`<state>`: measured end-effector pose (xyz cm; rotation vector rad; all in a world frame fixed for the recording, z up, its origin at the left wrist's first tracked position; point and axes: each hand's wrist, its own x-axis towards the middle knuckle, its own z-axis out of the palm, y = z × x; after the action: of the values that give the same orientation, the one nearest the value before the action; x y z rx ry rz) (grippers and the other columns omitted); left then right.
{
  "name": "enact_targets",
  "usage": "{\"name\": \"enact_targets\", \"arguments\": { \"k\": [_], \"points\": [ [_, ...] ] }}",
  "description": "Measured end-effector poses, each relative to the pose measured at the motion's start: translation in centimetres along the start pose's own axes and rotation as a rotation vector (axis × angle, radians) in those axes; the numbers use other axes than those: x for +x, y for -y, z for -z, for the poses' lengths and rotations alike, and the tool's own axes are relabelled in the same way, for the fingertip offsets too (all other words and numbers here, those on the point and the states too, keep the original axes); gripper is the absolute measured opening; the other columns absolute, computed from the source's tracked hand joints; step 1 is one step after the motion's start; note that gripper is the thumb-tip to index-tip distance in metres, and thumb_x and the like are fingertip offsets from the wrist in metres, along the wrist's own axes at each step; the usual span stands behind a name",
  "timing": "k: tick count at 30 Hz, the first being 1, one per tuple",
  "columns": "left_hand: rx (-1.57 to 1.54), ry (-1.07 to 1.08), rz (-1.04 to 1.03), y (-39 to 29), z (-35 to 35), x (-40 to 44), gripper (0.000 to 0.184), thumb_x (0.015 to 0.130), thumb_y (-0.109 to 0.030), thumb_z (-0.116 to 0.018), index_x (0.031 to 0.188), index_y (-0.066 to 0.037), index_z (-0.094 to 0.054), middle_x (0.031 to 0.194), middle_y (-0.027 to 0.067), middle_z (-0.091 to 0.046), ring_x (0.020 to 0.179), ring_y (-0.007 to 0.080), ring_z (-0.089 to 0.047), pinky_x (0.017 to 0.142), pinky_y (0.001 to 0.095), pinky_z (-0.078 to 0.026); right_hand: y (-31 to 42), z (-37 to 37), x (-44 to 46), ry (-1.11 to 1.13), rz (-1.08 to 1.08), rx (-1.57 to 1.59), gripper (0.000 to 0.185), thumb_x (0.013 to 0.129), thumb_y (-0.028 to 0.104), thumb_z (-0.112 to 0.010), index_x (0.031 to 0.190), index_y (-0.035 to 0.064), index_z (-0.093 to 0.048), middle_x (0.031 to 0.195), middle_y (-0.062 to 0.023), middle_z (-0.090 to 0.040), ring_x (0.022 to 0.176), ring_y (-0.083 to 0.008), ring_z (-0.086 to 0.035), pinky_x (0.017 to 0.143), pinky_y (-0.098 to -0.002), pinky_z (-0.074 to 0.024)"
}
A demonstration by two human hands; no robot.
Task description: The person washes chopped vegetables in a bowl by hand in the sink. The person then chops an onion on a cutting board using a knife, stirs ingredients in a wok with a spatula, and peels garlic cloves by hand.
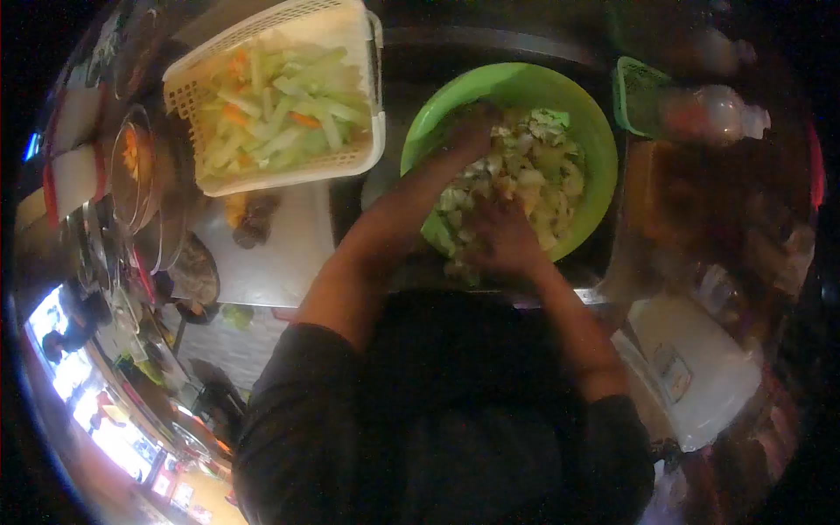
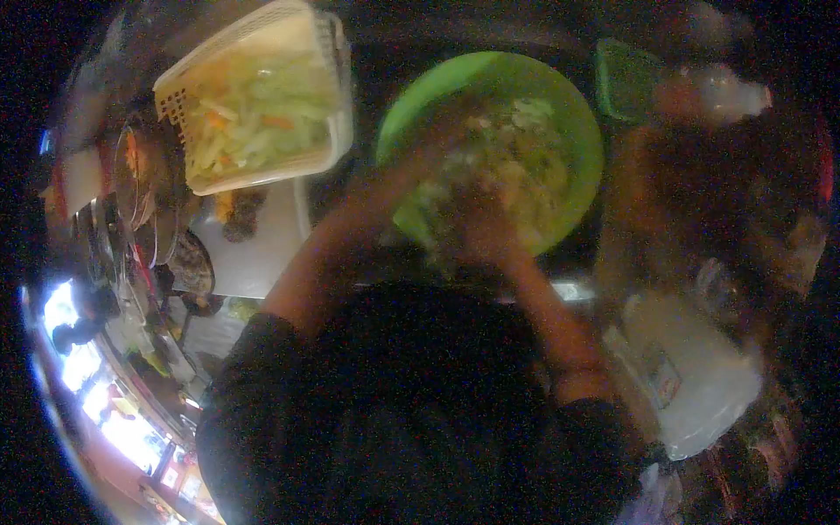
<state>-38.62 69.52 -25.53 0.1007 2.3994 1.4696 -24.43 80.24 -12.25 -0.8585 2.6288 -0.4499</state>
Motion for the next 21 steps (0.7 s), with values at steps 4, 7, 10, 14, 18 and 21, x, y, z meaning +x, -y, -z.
{"name": "enact_targets", "arguments": {
  "k": [4, 7, 10, 14, 18, 21],
  "points": [
    [0.408, -0.060, 0.039, 1.3, -1.0, 0.4, 0.033, 0.081, -0.017, -0.056, 0.112, -0.006, -0.058, 0.117, 0.0198, -0.054, 0.103, 0.0362, -0.054, 0.090, 0.0452, -0.041, -1.1, 0.3, -0.3, -0.020, -0.102, -0.073, 0.042, 0.081, 0.041, -0.055, 0.111, 0.0118, -0.060, 0.126, -0.0183, -0.048, 0.124, -0.0399, -0.036, 0.101, -0.0565, -0.0245],
    [0.355, 0.152, -0.021, -4.9, 4.3, -3.2, 0.036, 0.077, -0.017, -0.059, 0.111, -0.003, -0.057, 0.113, 0.0201, -0.056, 0.100, 0.0352, -0.056, 0.089, 0.0456, -0.040, -4.1, 3.4, 1.2, -0.251, -0.343, 0.209, 0.032, 0.082, 0.028, -0.056, 0.105, 0.0067, -0.059, 0.108, -0.0200, -0.058, 0.103, -0.0366, -0.054, 0.086, -0.0470, -0.0424],
    [0.279, 0.126, -0.170, -3.3, 0.8, -4.3, 0.036, 0.074, -0.015, -0.060, 0.108, -0.003, -0.058, 0.107, 0.0201, -0.058, 0.098, 0.0343, -0.057, 0.087, 0.0448, -0.042, -9.3, 2.0, 5.1, -0.249, -0.504, 0.175, 0.028, 0.077, 0.019, -0.058, 0.099, 0.0008, -0.059, 0.095, -0.0213, -0.061, 0.088, -0.0378, -0.058, 0.072, -0.0434, -0.0467],
    [0.262, 0.414, -0.330, -3.1, 0.3, -5.2, 0.038, 0.070, -0.018, -0.065, 0.106, -0.005, -0.061, 0.098, 0.0196, -0.062, 0.097, 0.0322, -0.059, 0.083, 0.0425, -0.045, -11.0, -1.1, 7.4, 0.245, -0.356, 0.000, 0.025, 0.073, 0.012, -0.056, 0.094, -0.0023, -0.058, 0.093, -0.0251, -0.059, 0.087, -0.0387, -0.058, 0.073, -0.0441, -0.0466],
    [0.050, 0.287, -0.004, -4.0, 2.5, -6.1, 0.042, 0.072, -0.031, -0.064, 0.104, -0.004, -0.062, 0.096, 0.0193, -0.063, 0.093, 0.0340, -0.060, 0.079, 0.0427, -0.047, -12.7, -6.6, 8.8, -0.163, -0.379, 0.279, 0.029, 0.072, 0.012, -0.058, 0.096, -0.0033, -0.057, 0.094, -0.0295, -0.057, 0.091, -0.0409, -0.056, 0.080, -0.0444, -0.0449],
    [0.169, 0.477, 0.111, -4.3, 3.7, -6.2, 0.042, 0.074, -0.034, -0.061, 0.103, -0.004, -0.062, 0.097, 0.0195, -0.064, 0.089, 0.0347, -0.061, 0.077, 0.0432, -0.047, -9.6, -1.4, 7.3, -0.245, -0.082, 0.353, 0.032, 0.072, 0.013, -0.061, 0.099, -0.0035, -0.055, 0.097, -0.0298, -0.056, 0.093, -0.0422, -0.055, 0.083, -0.0447, -0.0435]
  ]
}}
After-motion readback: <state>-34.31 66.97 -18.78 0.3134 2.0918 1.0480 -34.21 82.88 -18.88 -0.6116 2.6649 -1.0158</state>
